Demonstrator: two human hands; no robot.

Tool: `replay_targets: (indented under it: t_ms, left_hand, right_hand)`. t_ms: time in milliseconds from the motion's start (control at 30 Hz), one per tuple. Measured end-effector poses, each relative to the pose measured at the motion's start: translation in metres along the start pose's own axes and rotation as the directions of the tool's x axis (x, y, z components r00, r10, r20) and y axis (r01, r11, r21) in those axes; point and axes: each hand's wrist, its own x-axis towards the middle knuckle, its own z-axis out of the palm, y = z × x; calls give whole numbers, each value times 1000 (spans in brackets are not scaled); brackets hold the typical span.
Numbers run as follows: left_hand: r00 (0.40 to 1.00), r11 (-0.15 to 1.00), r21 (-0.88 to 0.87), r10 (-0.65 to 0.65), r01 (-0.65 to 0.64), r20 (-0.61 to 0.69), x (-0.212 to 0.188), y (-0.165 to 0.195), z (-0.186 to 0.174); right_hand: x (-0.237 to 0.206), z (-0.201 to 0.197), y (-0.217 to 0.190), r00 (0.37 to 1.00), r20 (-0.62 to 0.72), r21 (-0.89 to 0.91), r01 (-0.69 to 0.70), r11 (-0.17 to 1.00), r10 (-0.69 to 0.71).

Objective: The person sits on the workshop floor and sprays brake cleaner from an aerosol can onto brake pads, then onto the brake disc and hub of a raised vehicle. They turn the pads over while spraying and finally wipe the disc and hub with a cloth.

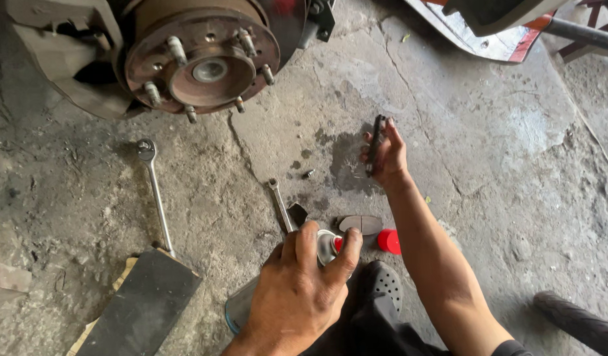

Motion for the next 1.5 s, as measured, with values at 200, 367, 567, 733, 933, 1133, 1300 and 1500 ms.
replay_targets:
  t_ms: [200, 367, 567, 733, 933, 1133, 1300, 1500]
  left_hand:
    - [995, 1000, -9, -12, 11, -101, -5, 1, -3]
    - [993, 1000, -15, -28, 26, -117, -2, -3, -6]
    - [979, 999, -12, -53, 52, -197, -2, -8, -4]
    - [958, 996, -14, -89, 88, -271, -9, -23, -6]
    - [952, 986, -8, -163, 167, -258, 5, -17, -29]
    - [936, 975, 9, -209, 221, -284, 23, -8, -45]
    - [937, 978, -4, -201, 208, -285, 9, -24, -30]
    - [929, 972, 17, -220, 236, -299, -1, -32, -36]
  right_hand:
    - [3, -12, -1, 964, 262, 211, -25, 977, -32]
    - [-4, -12, -6, 940, 295, 197, -235, 952, 171]
    - [-20, -2, -19, 911, 412, -150, 46, 988, 20]
    - [-33, -11, -75, 829, 555, -313, 282, 907, -67]
    - [1, -35, -18, 890, 417, -905, 424, -2, -183]
    - [-8, -52, 2, 893, 230, -953, 288, 99, -388]
    - [-20, -40, -81, 774, 334, -751, 564, 344, -539]
    - [-19, -48, -13, 946, -60, -993, -25, 114, -320]
